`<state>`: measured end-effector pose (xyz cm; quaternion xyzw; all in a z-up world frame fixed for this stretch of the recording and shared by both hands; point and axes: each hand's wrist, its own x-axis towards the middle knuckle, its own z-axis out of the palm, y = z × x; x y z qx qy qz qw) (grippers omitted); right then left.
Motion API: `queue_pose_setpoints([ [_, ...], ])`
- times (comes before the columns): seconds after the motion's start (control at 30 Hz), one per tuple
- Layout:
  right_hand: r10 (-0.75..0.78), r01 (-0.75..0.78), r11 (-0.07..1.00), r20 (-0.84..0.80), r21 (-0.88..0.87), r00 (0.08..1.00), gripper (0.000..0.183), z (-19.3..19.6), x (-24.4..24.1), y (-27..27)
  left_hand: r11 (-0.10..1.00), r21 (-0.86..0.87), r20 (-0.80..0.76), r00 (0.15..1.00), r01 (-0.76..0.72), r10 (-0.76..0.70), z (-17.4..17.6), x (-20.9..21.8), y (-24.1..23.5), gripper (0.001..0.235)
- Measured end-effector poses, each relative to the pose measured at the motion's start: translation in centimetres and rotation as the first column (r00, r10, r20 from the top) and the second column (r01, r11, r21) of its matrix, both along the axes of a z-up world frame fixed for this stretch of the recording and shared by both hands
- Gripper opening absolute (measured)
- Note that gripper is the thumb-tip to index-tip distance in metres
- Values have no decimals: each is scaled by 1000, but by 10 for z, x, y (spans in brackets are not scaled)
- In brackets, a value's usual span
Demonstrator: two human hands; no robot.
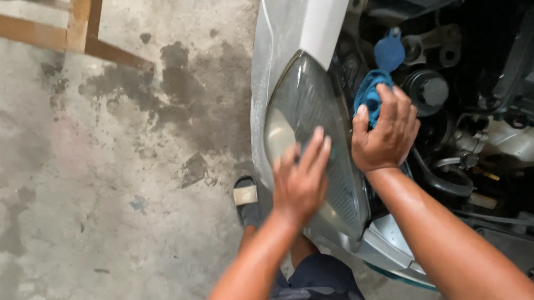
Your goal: Using a sanding block and a cloth to detail a car headlight.
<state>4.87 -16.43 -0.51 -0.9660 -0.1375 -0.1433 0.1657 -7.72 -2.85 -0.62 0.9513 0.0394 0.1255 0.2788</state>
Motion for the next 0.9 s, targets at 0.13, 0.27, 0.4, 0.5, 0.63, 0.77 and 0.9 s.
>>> queue_pose_setpoints([
  [0.13, -15, 15, 1000, 9, 1, 1000, 47, 2, -2, 0, 998, 10, 36, 997, -63, 63, 13, 64, 20, 65],
  [0.27, 7, -7, 1000, 18, 9, 1000, 46, 2, -1, -1, 995, -35, 24, 995, -98, 99, 12, 23, -1, 67],
  [0.4, 3, -4, 1000, 13, 27, 1000, 45, 5, 2, -1, 998, -51, 12, 1000, -27, 28, -5, -17, -9, 67],
  [0.5, -3, 3, 1000, 22, 11, 1000, 45, 1, 0, 0, 993, -49, 23, 994, -106, 107, 4, 26, 8, 62],
  [0.63, -14, 14, 1000, -6, 15, 1000, 44, 3, -4, -1, 984, 1, 81, 981, -178, 177, -11, 83, 28, 66],
  [0.77, 7, -7, 1000, -12, 30, 1000, 43, 1, -3, -3, 972, -125, -42, 980, -198, 194, -3, 53, 16, 66],
  [0.9, 20, -20, 1000, 12, 8, 1000, 40, 1, -1, -3, 985, -136, -16, 994, -109, 108, -14, -39, -17, 67],
])
